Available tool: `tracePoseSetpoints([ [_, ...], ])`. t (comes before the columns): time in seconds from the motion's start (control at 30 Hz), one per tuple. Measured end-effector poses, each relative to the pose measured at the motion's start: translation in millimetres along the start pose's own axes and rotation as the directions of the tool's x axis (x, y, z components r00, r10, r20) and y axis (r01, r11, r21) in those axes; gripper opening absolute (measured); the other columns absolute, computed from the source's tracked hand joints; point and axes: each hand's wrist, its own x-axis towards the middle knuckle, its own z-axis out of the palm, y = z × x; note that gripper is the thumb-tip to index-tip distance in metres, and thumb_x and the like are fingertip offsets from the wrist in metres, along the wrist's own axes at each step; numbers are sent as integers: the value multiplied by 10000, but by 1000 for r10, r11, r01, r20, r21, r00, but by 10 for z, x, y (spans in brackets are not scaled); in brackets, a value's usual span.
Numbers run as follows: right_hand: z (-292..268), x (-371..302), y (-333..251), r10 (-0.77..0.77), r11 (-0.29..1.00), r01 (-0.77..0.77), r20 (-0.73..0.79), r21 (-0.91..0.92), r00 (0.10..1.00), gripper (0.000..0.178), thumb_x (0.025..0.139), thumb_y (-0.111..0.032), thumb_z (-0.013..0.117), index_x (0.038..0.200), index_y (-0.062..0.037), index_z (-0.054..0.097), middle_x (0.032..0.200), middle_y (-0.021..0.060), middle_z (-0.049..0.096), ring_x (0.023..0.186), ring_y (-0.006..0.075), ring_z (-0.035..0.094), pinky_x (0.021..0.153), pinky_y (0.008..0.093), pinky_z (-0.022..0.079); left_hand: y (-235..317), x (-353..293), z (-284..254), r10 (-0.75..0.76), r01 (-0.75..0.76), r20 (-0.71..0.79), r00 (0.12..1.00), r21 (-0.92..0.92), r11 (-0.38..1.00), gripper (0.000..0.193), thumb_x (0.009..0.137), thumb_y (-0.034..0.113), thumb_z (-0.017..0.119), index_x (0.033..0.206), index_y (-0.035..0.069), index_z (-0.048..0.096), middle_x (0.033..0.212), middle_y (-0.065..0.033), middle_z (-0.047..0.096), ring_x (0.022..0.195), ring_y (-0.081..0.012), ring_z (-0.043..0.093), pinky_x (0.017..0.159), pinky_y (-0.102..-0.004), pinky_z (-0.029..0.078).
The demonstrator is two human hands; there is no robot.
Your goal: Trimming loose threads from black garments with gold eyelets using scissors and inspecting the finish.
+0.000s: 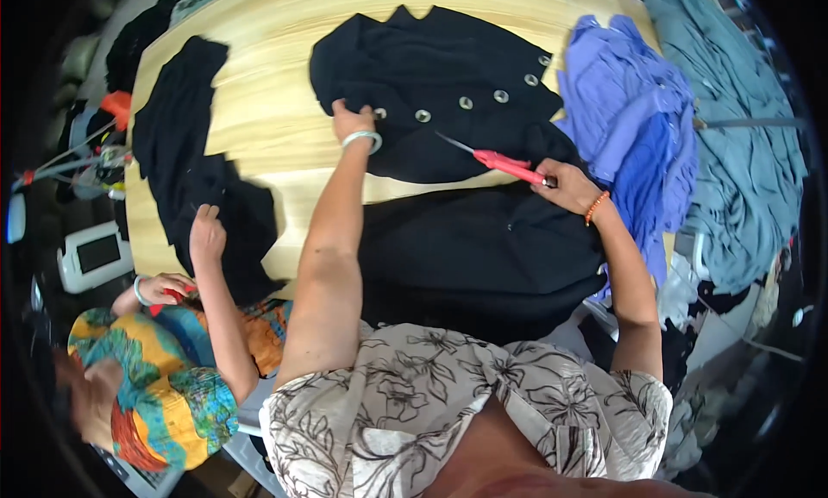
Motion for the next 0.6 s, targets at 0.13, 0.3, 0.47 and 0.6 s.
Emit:
tracePoseSetpoints([
  [0.13,-139,-241,-48,-83,993,60,-246,-100,966,329,862,-339,681,972,-35,617,768,179,616,729,362,619,667,416,475,-87,204,-48,111,-113,-29,993,-88,990,602,708,297,781,1183,-24,597,1116,-274,639,1058,-404,616,917,-421,482],
  [0.3,-314,-793,272,63,998,-53,-491,33,869,253,904,-230,630,1064,-41,581,705,171,568,622,307,574,599,382,446,523,-216,-685,94,248,522,848,-547,800,541,776,222,759,1196,-75,590,1092,-164,664,932,-222,651,829,-318,520],
  [0.47,-323,-1174,463,166,981,-86,-532,172,830,202,892,-130,618,1064,-33,575,718,108,549,616,210,522,615,330,439,-176,-570,-1273,188,-87,704,685,-176,980,628,809,299,732,1236,-121,543,1188,-201,631,1162,-260,565,1019,-330,406],
  [0.6,-211,-1273,573,154,985,-80,-568,152,809,168,885,-118,607,1028,-34,577,724,129,550,610,222,539,609,339,440,-807,-357,-1458,-31,-413,598,801,588,695,578,725,260,708,1252,49,602,1229,-221,610,1138,-388,574,988,-405,454],
])
